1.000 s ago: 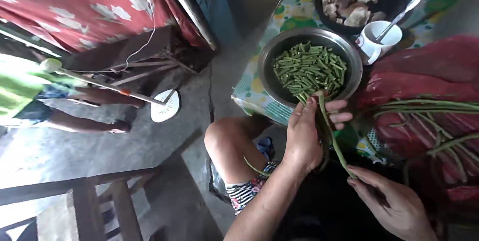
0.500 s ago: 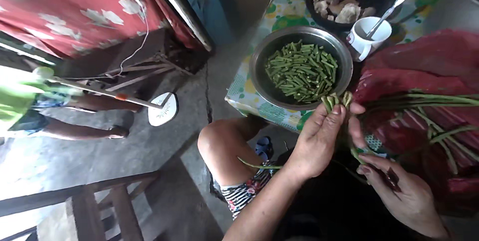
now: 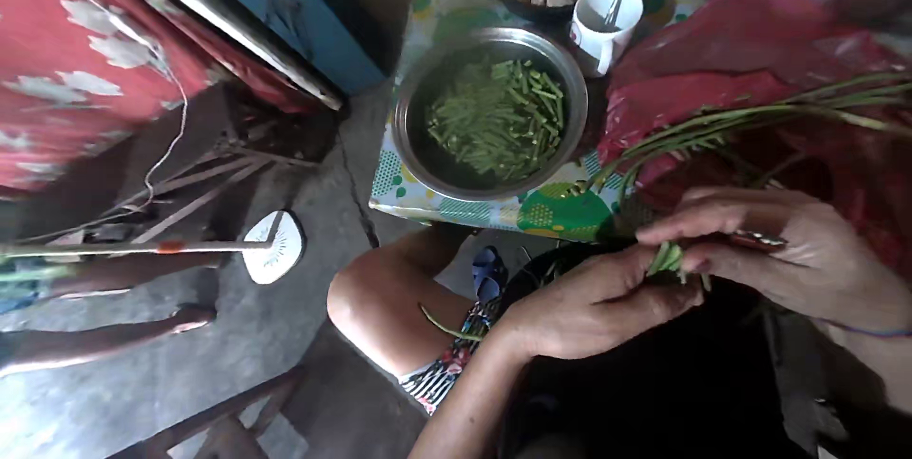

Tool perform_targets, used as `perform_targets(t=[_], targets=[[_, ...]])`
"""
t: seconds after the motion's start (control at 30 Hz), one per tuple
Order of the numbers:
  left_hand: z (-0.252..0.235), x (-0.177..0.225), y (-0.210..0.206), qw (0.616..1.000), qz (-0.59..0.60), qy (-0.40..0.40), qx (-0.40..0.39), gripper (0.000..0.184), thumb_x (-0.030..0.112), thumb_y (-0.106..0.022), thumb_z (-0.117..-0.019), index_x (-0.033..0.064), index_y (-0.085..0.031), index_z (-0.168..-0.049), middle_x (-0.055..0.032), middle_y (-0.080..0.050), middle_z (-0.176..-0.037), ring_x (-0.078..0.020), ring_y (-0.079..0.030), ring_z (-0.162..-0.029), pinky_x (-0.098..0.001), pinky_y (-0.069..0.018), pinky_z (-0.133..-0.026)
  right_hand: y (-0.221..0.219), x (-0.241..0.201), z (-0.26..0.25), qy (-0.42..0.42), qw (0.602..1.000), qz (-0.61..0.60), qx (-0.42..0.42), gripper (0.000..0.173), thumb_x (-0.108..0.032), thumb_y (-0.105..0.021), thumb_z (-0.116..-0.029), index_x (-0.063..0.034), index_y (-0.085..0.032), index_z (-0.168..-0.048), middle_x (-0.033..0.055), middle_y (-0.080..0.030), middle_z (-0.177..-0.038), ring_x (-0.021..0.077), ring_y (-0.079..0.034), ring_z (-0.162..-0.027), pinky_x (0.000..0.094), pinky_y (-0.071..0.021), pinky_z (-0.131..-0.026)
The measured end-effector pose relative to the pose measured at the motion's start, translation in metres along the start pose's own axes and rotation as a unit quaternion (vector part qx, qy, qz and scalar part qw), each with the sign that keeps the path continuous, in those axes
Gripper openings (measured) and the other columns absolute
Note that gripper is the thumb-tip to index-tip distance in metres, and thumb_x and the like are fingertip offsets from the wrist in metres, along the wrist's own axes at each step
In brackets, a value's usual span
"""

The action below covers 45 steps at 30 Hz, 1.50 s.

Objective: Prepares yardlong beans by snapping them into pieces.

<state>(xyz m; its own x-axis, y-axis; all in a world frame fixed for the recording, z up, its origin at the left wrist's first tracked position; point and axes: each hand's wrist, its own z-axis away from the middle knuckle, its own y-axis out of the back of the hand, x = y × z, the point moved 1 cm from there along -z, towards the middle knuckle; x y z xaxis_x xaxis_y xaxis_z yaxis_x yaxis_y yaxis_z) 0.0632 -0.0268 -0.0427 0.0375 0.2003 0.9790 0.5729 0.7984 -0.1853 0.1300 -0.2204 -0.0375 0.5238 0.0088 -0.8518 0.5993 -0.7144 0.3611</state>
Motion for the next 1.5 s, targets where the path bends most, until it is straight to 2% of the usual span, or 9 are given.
perform_targets(t=[0.1, 0.23, 0.33, 0.47, 0.63, 0.9, 1.1, 1.27, 1.5], targets=[[-0.002, -0.002, -0.001, 0.992, -0.116, 0.021, 0.034, 0.026, 0.013, -0.044, -0.1079, -0.0079, -0.059, -0.114, -0.0018, -0.053, -0.081, 0.0004, -0.047, -0.069, -0.0149, -0.0418, -0.065, -0.002, 0.007, 0.002, -0.017, 1.0, 0.015, 0.02, 0.017, -0.027, -0.06, -0.1038, -0.0152, -0.072, -0.107, -0.0113, -0.07, -0.099, -0.0083, -0.063, -0.092, 0.0078, -0.0526, -0.081], [-0.008, -0.004, -0.005, 0.954, -0.282, 0.049, 0.087, 0.032, 0.017, -0.047, -0.1078, -0.0107, -0.059, -0.118, -0.0193, -0.066, -0.099, -0.0194, -0.065, -0.091, -0.0316, -0.053, -0.085, -0.004, 0.02, 0.006, -0.026, 0.997, 0.054, 0.05, 0.016, -0.025, -0.062, -0.1027, -0.012, -0.072, -0.103, -0.0091, -0.071, -0.1, -0.0072, -0.064, -0.093, 0.0092, -0.0532, -0.083], [-0.017, -0.005, -0.003, 0.923, -0.337, 0.124, 0.135, 0.031, 0.017, -0.043, -0.1092, -0.0087, -0.059, -0.116, -0.0183, -0.065, -0.093, -0.024, -0.065, -0.085, -0.0368, -0.054, -0.079, -0.003, 0.026, 0.008, -0.055, 0.988, 0.111, 0.091, 0.036, -0.04, -0.057, -0.1038, -0.0088, -0.067, -0.12, -0.0082, -0.064, -0.093, -0.0079, -0.057, -0.08, 0.0092, -0.0501, -0.072], [-0.024, -0.012, -0.006, 0.861, -0.428, 0.192, 0.194, 0.033, 0.02, -0.044, -0.1092, -0.0076, -0.061, -0.116, -0.0227, -0.068, -0.096, -0.0338, -0.07, -0.087, -0.0447, -0.0573, -0.078, -0.015, 0.016, 0.011, -0.125, 0.969, 0.181, 0.109, 0.068, -0.062, -0.024, -0.1066, -0.0114, -0.051, -0.143, -0.0034, -0.051, -0.078, 0.0011, -0.047, -0.062, 0.0188, -0.0421, -0.054], [-0.032, -0.024, -0.018, 0.769, -0.55, 0.158, 0.285, 0.02, 0.007, -0.058, -0.0981, -0.0067, -0.067, -0.109, -0.0215, -0.071, -0.091, -0.0341, -0.073, -0.077, -0.0427, -0.0597, -0.065, -0.047, 0.012, 0.009, -0.129, 0.933, 0.313, 0.119, 0.052, -0.04, -0.034, -0.1115, -0.0051, -0.056, -0.143, 0.0124, -0.071, -0.091, 0.0169, -0.066, -0.069, 0.033, -0.0538, -0.061], [-0.035, -0.047, -0.016, 0.674, -0.647, 0.048, 0.354, 0.013, 0.001, -0.065, -0.0886, -0.0064, -0.072, -0.097, -0.0197, -0.072, -0.084, -0.0312, -0.074, -0.072, -0.0376, -0.0596, -0.062, -0.055, 0.026, 0.003, -0.141, 0.927, 0.315, 0.145, 0.045, -0.035, -0.035, -0.1115, -0.0035, -0.061, -0.129, 0.011, -0.068, -0.085, 0.0154, -0.064, -0.069, 0.0295, -0.0519, -0.061], [-0.039, -0.058, -0.006, 0.671, -0.665, 0.036, 0.326, 0.014, -0.001, -0.064, -0.0892, -0.0034, -0.072, -0.101, -0.0193, -0.072, -0.089, -0.0324, -0.074, -0.078, -0.0396, -0.0595, -0.065, -0.059, 0.039, -0.006, -0.212, 0.916, 0.296, 0.172, 0.043, -0.036, -0.035, -0.111, -0.0005, -0.057, -0.117, 0.0063, -0.059, -0.074, 0.0122, -0.059, -0.064, 0.0291, -0.0493, -0.059], [-0.046, -0.069, 0.012, 0.682, -0.674, 0.068, 0.276, 0.021, -0.002, -0.066, -0.089, -0.0031, -0.071, -0.109, -0.0219, -0.072, -0.101, -0.0363, -0.074, -0.087, -0.0437, -0.0594, -0.069, -0.058, 0.051, -0.016, -0.315, 0.906, 0.238, 0.154, 0.044, -0.038, -0.033, -0.1113, -0.0007, -0.054, -0.123, 0.009, -0.057, -0.076, 0.0185, -0.059, -0.062, 0.0379, -0.0508, -0.06], [-0.059, -0.077, 0.027, 0.717, -0.633, 0.065, 0.286, 0.023, -0.001, -0.066, -0.0898, -0.0025, -0.068, -0.113, -0.023, -0.07, -0.103, -0.0383, -0.072, -0.087, -0.0473, -0.0586, -0.068, -0.051, 0.072, -0.031, -0.378, 0.897, 0.147, 0.175, 0.042, -0.04, -0.033, -0.1114, -0.0054, -0.053, -0.122, 0.0056, -0.052, -0.076, 0.0148, -0.052, -0.06, 0.0361, -0.0466, -0.057]])
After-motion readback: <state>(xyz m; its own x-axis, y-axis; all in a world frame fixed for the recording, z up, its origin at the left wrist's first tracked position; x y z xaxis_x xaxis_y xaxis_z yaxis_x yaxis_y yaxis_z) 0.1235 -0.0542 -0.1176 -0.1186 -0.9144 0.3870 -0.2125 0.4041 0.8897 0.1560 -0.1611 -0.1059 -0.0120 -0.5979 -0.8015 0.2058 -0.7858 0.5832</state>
